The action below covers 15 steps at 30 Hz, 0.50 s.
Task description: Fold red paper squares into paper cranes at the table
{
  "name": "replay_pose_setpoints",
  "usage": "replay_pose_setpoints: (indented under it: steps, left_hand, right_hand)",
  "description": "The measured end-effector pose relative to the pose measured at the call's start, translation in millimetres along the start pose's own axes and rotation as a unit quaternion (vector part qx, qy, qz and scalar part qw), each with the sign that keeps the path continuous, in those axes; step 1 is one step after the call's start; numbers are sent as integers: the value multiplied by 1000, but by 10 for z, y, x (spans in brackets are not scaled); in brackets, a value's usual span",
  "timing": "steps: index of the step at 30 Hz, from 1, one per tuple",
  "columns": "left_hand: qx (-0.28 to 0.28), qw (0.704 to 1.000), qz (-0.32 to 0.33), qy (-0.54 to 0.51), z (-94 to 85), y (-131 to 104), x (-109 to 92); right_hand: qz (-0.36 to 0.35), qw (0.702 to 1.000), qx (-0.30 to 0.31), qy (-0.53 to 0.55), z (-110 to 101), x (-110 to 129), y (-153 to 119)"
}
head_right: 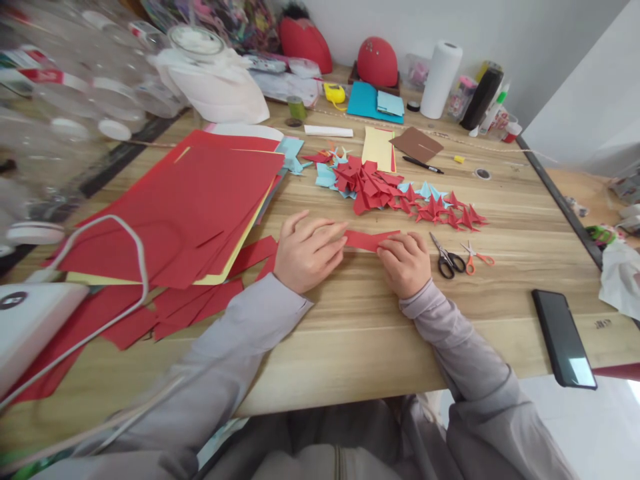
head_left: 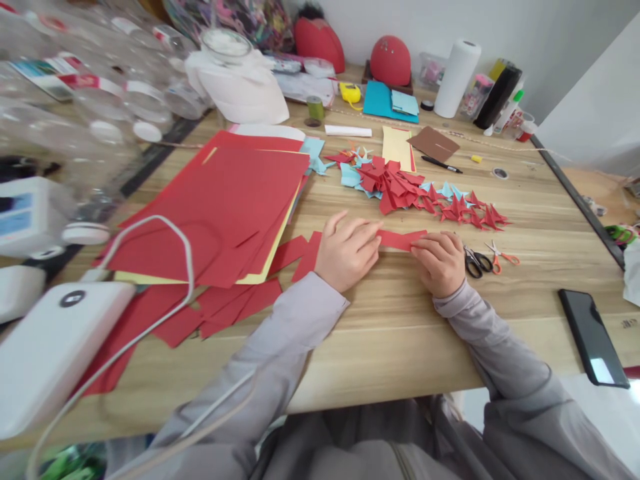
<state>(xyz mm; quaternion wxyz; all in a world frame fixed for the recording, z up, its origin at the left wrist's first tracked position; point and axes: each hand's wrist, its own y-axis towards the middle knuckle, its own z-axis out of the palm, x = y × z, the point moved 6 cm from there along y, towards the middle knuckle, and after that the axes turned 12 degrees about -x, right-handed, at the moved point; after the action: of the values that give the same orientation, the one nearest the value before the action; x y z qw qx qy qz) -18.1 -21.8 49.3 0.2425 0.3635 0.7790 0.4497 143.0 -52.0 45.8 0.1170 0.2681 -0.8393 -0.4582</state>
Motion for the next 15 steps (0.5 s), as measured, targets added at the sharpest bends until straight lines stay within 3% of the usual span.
replay_pose_setpoints:
  steps: [6,11,15]
  left_hand:
    - [-4,999,25,44,-14,18,13]
    - [-67,996,-22,62,-147,-7,153]
    - [-56,997,-37,33,-142,-21,97]
  right_hand:
    - [12,1000,-7,13,-4,-20,-11]
    - [75,995,-70,7,-95,-224,-26]
    - [76,994,-81,13,-112,-249,-18]
